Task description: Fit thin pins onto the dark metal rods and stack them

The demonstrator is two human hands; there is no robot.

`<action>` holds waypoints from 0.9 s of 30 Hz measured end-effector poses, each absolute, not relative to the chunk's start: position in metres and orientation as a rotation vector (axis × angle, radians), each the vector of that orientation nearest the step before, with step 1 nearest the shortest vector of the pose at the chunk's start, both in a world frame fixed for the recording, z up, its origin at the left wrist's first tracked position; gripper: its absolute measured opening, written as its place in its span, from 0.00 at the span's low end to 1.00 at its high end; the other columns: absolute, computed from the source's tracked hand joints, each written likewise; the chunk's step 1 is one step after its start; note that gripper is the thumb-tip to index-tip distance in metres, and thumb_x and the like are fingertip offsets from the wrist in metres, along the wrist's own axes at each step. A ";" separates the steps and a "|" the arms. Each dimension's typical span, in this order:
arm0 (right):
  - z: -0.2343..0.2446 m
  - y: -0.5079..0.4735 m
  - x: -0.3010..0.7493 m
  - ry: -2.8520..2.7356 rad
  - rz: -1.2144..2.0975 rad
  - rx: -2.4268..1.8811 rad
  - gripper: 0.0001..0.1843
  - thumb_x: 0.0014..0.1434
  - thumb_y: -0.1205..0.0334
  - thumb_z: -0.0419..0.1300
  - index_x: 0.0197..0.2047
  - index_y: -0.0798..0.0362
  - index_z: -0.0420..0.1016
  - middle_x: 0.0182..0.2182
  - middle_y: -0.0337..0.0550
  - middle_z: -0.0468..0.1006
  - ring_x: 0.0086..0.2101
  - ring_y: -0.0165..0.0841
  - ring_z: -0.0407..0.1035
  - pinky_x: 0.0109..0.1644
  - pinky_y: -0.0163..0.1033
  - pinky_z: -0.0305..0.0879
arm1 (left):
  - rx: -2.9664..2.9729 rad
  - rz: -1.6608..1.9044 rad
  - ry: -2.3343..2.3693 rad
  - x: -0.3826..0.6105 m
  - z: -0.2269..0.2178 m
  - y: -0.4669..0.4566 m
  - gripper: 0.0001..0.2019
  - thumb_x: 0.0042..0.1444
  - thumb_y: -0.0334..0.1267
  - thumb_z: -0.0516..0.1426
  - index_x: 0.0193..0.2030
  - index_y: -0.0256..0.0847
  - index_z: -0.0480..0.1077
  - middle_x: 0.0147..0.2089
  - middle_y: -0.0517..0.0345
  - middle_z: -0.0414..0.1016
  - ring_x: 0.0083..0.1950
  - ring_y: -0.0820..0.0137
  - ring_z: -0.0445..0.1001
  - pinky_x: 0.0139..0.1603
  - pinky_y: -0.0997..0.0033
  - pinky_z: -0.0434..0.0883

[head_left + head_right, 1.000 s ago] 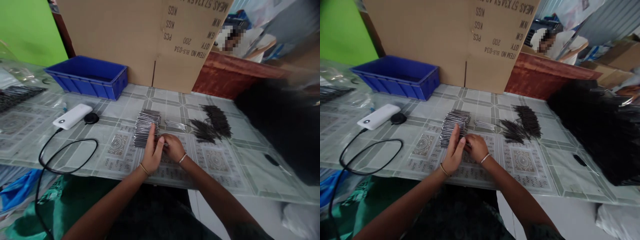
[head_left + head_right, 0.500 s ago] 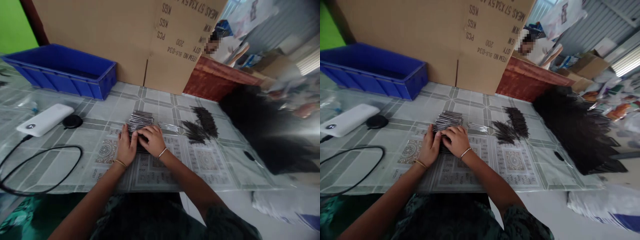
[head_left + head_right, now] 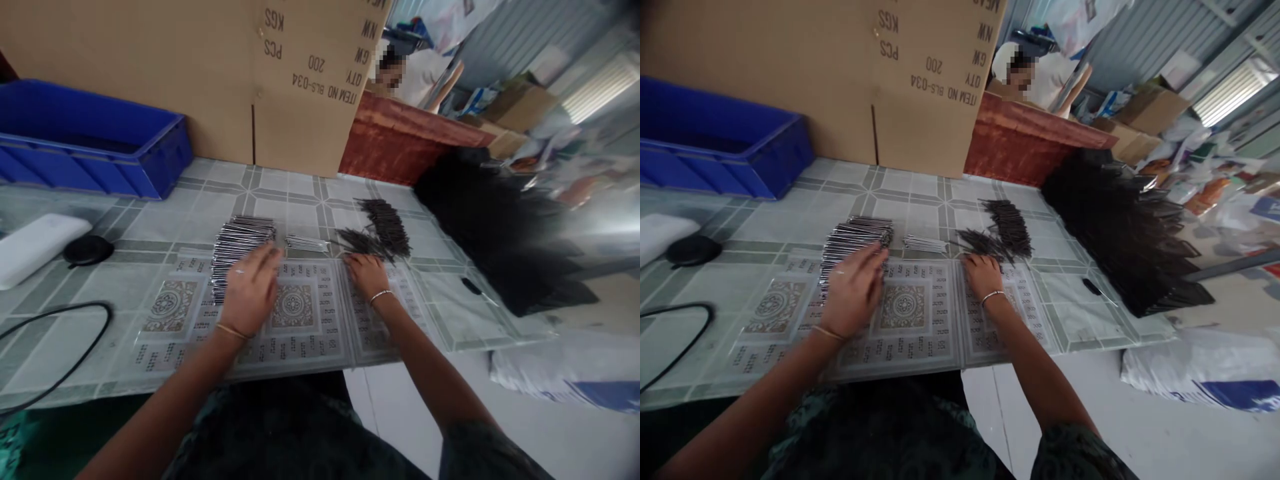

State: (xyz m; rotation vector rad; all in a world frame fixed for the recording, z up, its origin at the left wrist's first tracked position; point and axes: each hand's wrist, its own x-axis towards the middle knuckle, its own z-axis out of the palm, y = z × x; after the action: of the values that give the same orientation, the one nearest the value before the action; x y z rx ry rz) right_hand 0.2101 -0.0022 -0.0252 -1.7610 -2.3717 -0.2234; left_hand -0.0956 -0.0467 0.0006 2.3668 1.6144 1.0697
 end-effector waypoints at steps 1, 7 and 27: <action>-0.026 -0.003 0.210 -2.397 -0.223 -1.756 0.14 0.64 0.68 0.56 0.49 0.48 0.78 0.47 0.47 0.79 0.47 0.43 0.67 0.55 0.49 0.58 | 2.446 0.918 1.554 -0.080 -0.001 -0.044 0.24 0.62 0.32 0.48 0.66 0.45 0.61 0.68 0.49 0.62 0.68 0.57 0.62 0.68 0.50 0.58; -0.017 0.003 0.226 -2.456 -0.121 -1.802 0.12 0.65 0.64 0.56 0.48 0.48 0.79 0.45 0.45 0.79 0.46 0.39 0.69 0.51 0.43 0.61 | 2.552 0.328 1.723 -0.019 -0.013 -0.013 0.22 0.62 0.26 0.44 0.60 0.32 0.67 0.61 0.36 0.69 0.62 0.52 0.68 0.58 0.51 0.65; -0.009 0.074 0.197 -2.389 0.004 -1.869 0.09 0.63 0.63 0.57 0.41 0.50 0.79 0.44 0.48 0.79 0.49 0.41 0.68 0.54 0.46 0.60 | 2.636 0.149 1.747 -0.018 -0.012 -0.047 0.14 0.63 0.29 0.47 0.49 0.38 0.71 0.49 0.45 0.74 0.46 0.58 0.74 0.43 0.60 0.69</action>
State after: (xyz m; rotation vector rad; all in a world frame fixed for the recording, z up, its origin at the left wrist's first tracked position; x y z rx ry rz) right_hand 0.1971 0.0741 -0.0093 -1.8686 -2.3889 0.0045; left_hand -0.0175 -0.0471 -0.0120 2.6358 1.7465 0.1489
